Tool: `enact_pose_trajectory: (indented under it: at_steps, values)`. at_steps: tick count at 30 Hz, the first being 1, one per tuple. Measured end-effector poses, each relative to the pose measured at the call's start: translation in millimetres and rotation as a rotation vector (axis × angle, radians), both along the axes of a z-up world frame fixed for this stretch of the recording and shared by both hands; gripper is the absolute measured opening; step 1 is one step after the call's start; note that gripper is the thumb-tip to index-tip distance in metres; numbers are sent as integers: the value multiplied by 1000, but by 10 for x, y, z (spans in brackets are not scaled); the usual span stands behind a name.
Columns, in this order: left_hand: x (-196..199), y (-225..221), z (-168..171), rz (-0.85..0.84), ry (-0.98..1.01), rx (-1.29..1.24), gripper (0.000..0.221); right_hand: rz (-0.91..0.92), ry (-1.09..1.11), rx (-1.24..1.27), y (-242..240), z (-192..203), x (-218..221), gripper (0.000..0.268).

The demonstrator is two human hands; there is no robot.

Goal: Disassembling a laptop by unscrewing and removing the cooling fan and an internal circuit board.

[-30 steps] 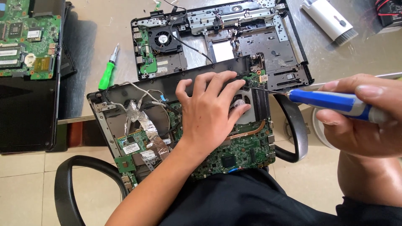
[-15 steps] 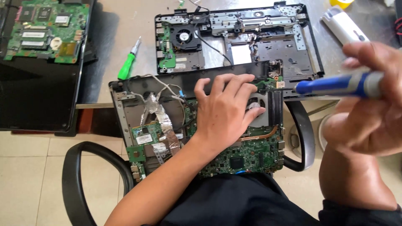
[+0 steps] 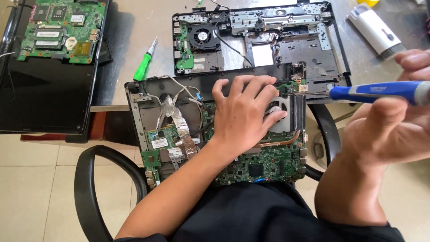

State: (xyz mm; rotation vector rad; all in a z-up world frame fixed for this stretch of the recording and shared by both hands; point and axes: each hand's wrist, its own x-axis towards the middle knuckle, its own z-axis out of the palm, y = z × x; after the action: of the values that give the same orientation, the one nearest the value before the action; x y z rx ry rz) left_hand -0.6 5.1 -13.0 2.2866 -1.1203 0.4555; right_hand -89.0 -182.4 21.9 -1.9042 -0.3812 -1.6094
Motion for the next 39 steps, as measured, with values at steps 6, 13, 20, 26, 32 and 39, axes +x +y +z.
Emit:
enact_pose_trajectory:
  at_steps: [6,13,20,26,32,39]
  values:
    - [-13,10,-17,-7,-1,7,39,157,4,-127,16,135,16,21]
    - [-28,30,5,-12,-10,3,35,238,16,-36,161,206,-2,21]
    - [-21,33,4,-29,-16,2,35,124,-110,-37,107,157,23,21]
    - [-22,48,-4,-22,-23,10,35,94,-44,-35,294,272,24,18]
    - [-26,35,19,-26,-6,14,35,136,-37,-10,186,229,3,26]
    - [-21,33,-4,-17,-8,23,40,49,-84,-47,260,299,70,38]
